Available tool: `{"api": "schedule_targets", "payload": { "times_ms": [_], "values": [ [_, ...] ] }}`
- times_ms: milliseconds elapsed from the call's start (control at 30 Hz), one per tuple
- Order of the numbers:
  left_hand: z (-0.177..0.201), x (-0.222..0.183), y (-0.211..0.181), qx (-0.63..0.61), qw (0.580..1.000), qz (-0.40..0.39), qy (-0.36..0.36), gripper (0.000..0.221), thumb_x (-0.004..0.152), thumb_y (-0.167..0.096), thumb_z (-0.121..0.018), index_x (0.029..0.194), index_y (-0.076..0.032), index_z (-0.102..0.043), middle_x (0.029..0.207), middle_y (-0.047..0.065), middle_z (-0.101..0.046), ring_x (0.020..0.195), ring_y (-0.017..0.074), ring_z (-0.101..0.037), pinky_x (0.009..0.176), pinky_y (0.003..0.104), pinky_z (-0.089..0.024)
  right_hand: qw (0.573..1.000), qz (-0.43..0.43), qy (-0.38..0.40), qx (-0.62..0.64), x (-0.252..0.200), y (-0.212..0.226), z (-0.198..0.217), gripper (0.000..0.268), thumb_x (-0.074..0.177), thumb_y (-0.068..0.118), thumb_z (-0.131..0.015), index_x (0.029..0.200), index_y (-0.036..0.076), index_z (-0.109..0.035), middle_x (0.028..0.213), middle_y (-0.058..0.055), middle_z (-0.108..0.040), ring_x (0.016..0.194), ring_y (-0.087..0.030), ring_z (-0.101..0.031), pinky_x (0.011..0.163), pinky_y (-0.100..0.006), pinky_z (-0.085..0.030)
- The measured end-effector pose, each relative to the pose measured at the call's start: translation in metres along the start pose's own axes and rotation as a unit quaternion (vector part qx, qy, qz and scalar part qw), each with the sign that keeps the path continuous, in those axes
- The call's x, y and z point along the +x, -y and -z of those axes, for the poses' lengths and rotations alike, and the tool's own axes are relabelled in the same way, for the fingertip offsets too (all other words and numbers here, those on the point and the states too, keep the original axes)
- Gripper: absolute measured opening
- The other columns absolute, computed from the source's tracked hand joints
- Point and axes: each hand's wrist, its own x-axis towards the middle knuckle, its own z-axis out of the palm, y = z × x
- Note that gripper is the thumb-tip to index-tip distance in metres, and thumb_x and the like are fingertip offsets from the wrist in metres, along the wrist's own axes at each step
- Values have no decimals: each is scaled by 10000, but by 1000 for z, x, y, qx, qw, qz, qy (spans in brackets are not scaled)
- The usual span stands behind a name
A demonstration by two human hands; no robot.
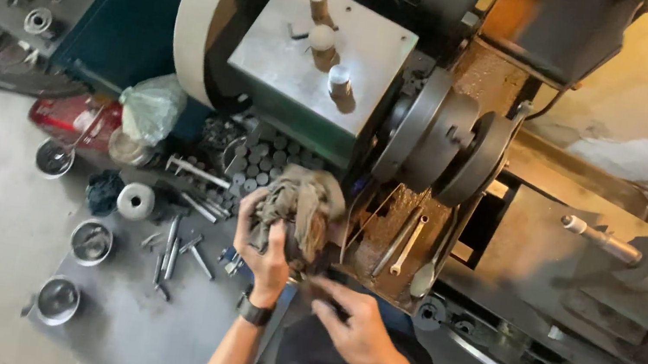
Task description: Machining and polishing a metal part on a lathe, cleaning the part, and performing precision measurements using a micrometer.
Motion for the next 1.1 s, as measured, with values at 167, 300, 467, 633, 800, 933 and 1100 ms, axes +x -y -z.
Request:
{"api": "schedule_targets", "payload": {
  "times_ms": [167,300,467,633,800,933,1100],
  "values": [
    [13,46,78,274,950,-87,123,481,804,-190,-794,1242,-49,-654,1345,192,-601,1308,387,-525,1117,558,-324,998,10,-26,-54,43,29,32,265,912,55,-669,1165,4,-730,1030,-116,-800,891,-189,-786,794,-296,-623],
    [14,53,85,345,911,-62,217,630,688,-225,-874,1263,-62,-676,1461,256,-489,1403,438,-363,1118,707,-135,946,177,-186,-200,119,81,61,227,940,34,-678,1163,-10,-682,1091,-152,-726,845,-209,-725,744,-322,-593],
    [21,28,79,256,954,-44,153,509,818,-148,-817,1286,-48,-644,1449,226,-524,1374,419,-461,1161,560,-323,909,218,-193,-300,215,109,73,484,856,53,-725,1309,-35,-578,1161,-206,-591,898,-355,-668,790,-400,-541],
    [17,16,39,195,972,-19,133,448,875,-45,-782,1298,-47,-634,1363,150,-618,1257,363,-622,1080,418,-504,868,252,-160,-397,219,92,66,296,842,51,-743,1129,36,-674,1075,-175,-645,950,-400,-664,859,-440,-538],
    [-4,19,-38,-22,981,59,184,661,787,10,-754,1394,-18,-492,1339,157,-529,1215,294,-616,1008,360,-548,991,-16,-106,-75,115,87,47,325,767,192,-873,1029,29,-769,865,-56,-798,792,-96,-718,713,-271,-581],
    [-19,-11,-31,71,961,-102,246,504,826,46,-758,1306,-19,-620,1280,159,-627,1187,306,-649,990,363,-546,974,-93,-125,164,67,24,53,252,819,116,-827,1020,-20,-762,848,-56,-777,753,-98,-696,653,-270,-577],
    [-62,-28,-56,52,932,-31,357,429,830,93,-736,1227,-56,-667,1222,106,-671,1091,278,-707,896,352,-585,928,-87,-103,347,17,-17,99,292,919,98,-722,1165,-55,-686,961,-77,-776,840,-128,-724,753,-281,-608]
  ]
}}
